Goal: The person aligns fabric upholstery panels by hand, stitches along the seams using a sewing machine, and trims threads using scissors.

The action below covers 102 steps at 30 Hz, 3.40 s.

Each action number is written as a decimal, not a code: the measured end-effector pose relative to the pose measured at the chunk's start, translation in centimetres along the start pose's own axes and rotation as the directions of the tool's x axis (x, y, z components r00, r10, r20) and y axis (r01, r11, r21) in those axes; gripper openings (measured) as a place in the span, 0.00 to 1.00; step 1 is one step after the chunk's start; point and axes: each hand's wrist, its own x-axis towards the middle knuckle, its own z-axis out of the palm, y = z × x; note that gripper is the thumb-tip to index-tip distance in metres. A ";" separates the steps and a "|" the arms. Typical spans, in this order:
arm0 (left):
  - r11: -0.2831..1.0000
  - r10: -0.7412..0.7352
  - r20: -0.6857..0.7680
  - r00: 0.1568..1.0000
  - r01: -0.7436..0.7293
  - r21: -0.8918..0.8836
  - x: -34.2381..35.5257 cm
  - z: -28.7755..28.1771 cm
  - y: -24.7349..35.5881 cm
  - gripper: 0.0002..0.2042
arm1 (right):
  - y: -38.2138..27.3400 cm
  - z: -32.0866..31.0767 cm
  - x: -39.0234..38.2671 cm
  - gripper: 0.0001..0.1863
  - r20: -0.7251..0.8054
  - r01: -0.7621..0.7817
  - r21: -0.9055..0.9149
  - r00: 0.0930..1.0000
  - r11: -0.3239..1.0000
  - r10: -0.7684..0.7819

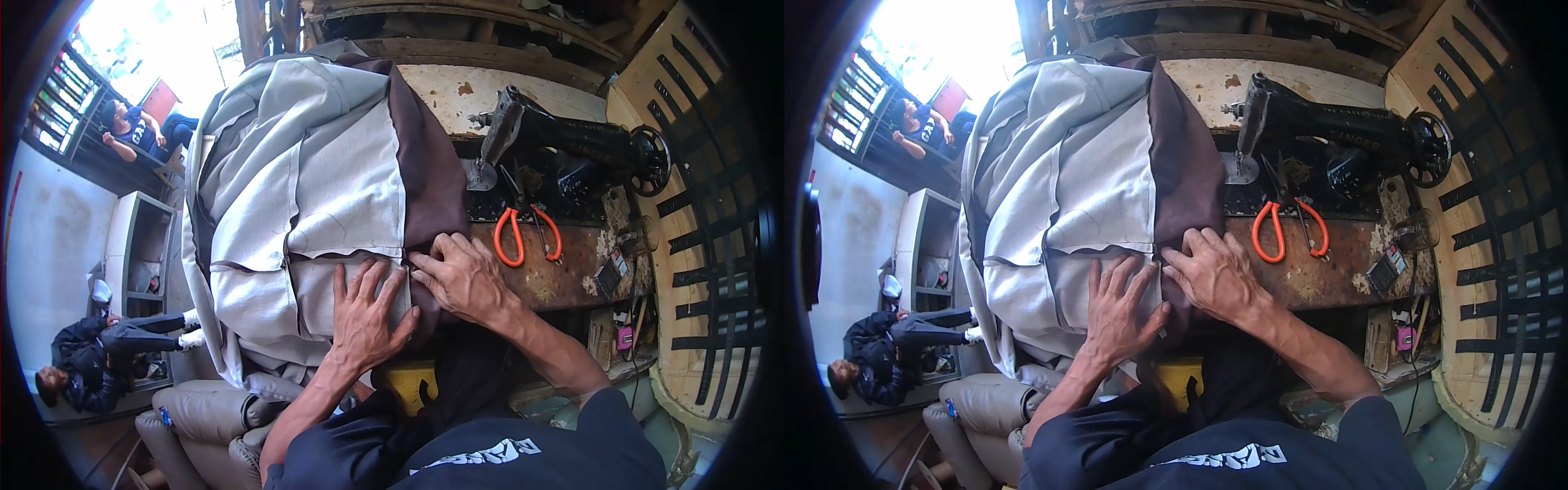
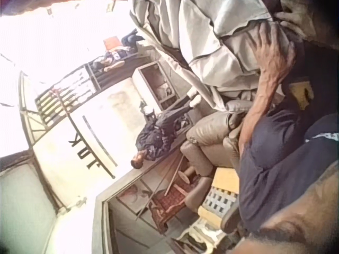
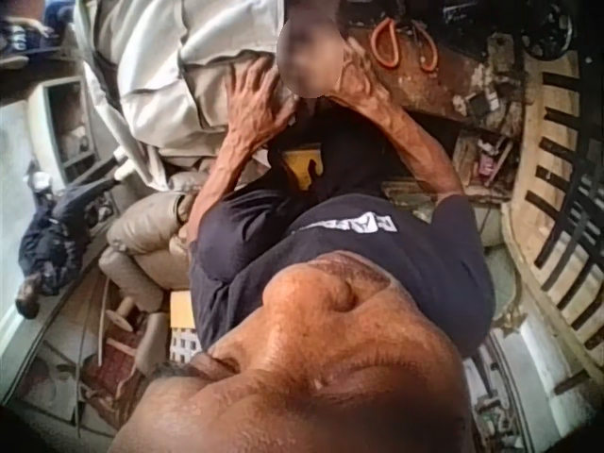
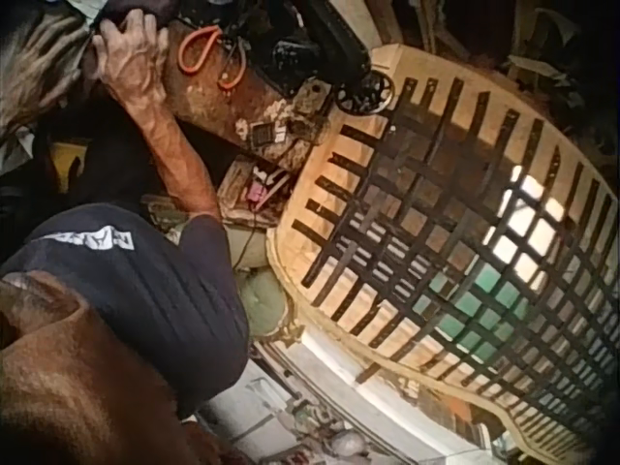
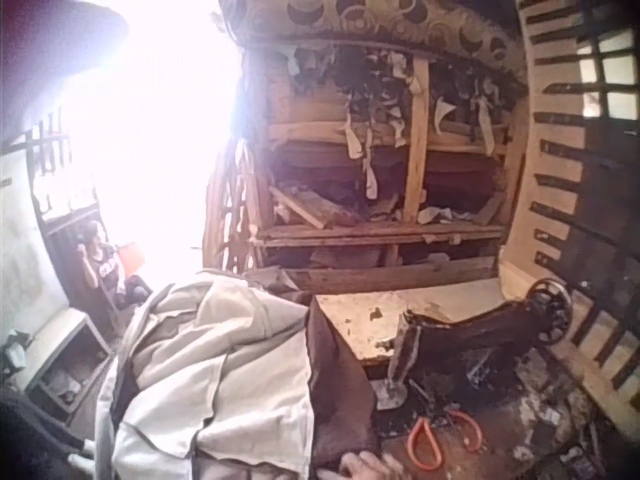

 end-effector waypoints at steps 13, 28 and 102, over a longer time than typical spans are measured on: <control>0.997 0.037 -0.094 0.995 -0.030 0.073 -0.7 0.0 0.8 0.30 | 2.5 -0.2 3.0 0.16 0.202 0.038 -0.103 0.979 0.994 -0.016; 0.997 -0.062 -0.191 0.980 0.069 0.027 -2.9 0.5 2.8 0.17 | 2.0 3.1 9.1 0.23 0.581 -0.555 0.200 0.731 0.808 0.358; 0.987 -0.158 -0.235 0.959 0.149 -0.059 3.5 -3.8 -5.2 0.12 | 0.4 9.6 18.7 0.14 0.224 0.008 -0.046 0.975 0.999 0.002</control>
